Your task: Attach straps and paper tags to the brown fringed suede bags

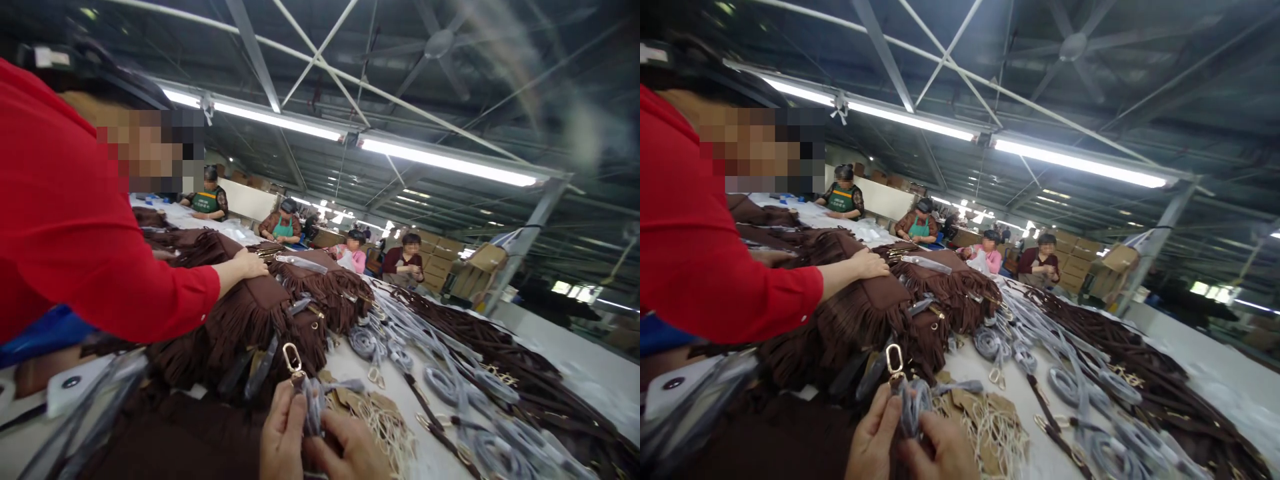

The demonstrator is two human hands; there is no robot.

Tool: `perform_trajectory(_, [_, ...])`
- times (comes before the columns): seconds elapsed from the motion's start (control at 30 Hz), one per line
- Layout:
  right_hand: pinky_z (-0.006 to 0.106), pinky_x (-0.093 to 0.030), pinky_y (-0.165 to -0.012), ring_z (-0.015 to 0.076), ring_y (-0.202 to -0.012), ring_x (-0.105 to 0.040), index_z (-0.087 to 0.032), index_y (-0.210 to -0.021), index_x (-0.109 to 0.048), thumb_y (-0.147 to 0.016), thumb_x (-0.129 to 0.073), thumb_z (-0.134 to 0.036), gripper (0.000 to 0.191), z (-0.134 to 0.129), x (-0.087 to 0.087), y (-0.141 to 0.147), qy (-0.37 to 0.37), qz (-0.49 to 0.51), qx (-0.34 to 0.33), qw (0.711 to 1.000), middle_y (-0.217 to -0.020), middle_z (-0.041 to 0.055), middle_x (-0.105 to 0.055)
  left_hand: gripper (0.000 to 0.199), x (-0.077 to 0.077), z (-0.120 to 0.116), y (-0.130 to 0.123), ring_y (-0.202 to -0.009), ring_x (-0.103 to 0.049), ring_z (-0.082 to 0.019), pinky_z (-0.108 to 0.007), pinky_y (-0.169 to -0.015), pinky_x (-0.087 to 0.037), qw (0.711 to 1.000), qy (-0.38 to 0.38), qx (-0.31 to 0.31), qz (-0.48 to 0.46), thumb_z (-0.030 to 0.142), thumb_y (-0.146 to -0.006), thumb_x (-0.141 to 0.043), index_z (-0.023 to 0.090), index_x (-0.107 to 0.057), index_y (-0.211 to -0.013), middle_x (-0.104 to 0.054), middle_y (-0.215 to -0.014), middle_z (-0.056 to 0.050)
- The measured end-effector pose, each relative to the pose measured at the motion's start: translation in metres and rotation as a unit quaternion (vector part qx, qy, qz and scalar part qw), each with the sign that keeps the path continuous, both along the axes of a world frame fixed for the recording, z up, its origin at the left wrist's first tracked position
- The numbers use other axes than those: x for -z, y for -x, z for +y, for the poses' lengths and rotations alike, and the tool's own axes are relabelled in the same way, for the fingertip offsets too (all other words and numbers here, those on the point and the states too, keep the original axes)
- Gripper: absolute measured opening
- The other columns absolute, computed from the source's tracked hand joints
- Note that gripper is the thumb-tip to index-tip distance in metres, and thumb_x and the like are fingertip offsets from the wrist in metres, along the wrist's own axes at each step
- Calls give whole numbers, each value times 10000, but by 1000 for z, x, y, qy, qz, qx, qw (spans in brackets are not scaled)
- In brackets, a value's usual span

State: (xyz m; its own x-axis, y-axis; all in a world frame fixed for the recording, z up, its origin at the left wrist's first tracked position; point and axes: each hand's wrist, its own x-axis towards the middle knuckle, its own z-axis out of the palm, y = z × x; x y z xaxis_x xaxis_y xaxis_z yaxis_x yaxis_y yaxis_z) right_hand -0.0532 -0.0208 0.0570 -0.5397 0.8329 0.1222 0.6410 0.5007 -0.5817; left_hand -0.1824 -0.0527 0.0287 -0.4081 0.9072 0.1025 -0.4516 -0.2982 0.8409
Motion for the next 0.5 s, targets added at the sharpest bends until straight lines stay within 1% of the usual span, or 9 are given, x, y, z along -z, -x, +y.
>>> perform_trajectory(0.07, [219,-338,-581,149,-652,-526,-203,-736,-645,-761,-604,-247,65,-5,7,5,13,1,9,1000,-681,-13,-624,615,10,-1,3,-1087,-614,-273,-311,-971,-476,999,11,-18,32,682,-692,-702,169,-727,-1031,-703,-1120,-101])
perform_trajectory(0.1, [219,-341,-582,150,-652,-519,-205,-732,-646,-757,-612,-252,63,-7,8,6,23,-5,13,1000,-670,-15,-613,620,15,-1,4,-1112,-604,-280,-316,-983,-468,999,16,-16,39,683,-699,-695,164,-728,-1037,-696,-1148,-111])
perform_trajectory(0.17, [222,-347,-583,151,-647,-508,-215,-770,-660,-761,-626,-294,86,-11,7,3,53,-13,10,998,-654,-22,-587,631,21,-1,5,-1058,-629,-277,-316,-934,-496,999,21,10,37,688,-696,-692,157,-729,-1036,-705,-1127,-121])
perform_trajectory(0.2, [224,-355,-593,152,-652,-507,-220,-817,-668,-785,-615,-335,130,-13,4,-1,68,-6,1,998,-666,-23,-580,629,24,-2,5,-966,-655,-258,-307,-874,-521,999,24,30,32,690,-698,-689,158,-728,-1032,-719,-1074,-115])
perform_trajectory(0.27, [232,-373,-621,150,-655,-501,-219,-883,-655,-868,-531,-452,265,-17,-7,-13,91,29,-19,995,-681,-22,-556,600,25,-4,4,-720,-646,-190,-269,-718,-538,997,30,59,25,694,-711,-676,164,-728,-987,-732,-896,-75])
perform_trajectory(0.3, [237,-377,-631,148,-654,-489,-211,-857,-636,-902,-471,-515,349,-19,-13,-21,93,53,-21,994,-678,-22,-533,579,25,-5,3,-629,-607,-159,-248,-655,-525,997,32,61,27,694,-721,-669,167,-728,-953,-715,-798,-48])
perform_trajectory(0.37, [244,-368,-630,143,-644,-452,-201,-745,-577,-921,-386,-620,493,-24,-28,-35,89,91,-11,992,-652,-26,-474,551,23,-8,2,-561,-546,-129,-215,-583,-486,997,31,53,40,688,-737,-661,174,-722,-925,-647,-658,-2])
perform_trajectory(0.4, [245,-358,-615,140,-632,-430,-200,-705,-554,-908,-389,-657,527,-26,-35,-41,91,104,-5,990,-638,-30,-445,551,22,-9,0,-553,-529,-125,-205,-558,-466,997,28,48,48,686,-738,-661,176,-718,-938,-610,-617,13])
perform_trajectory(0.5, [245,-339,-586,134,-607,-410,-195,-715,-589,-882,-444,-679,531,-34,-51,-53,114,137,-4,984,-619,-34,-431,566,19,-10,-6,-513,-473,-111,-193,-492,-407,995,27,59,75,687,-746,-650,179,-703,-989,-543,-587,36])
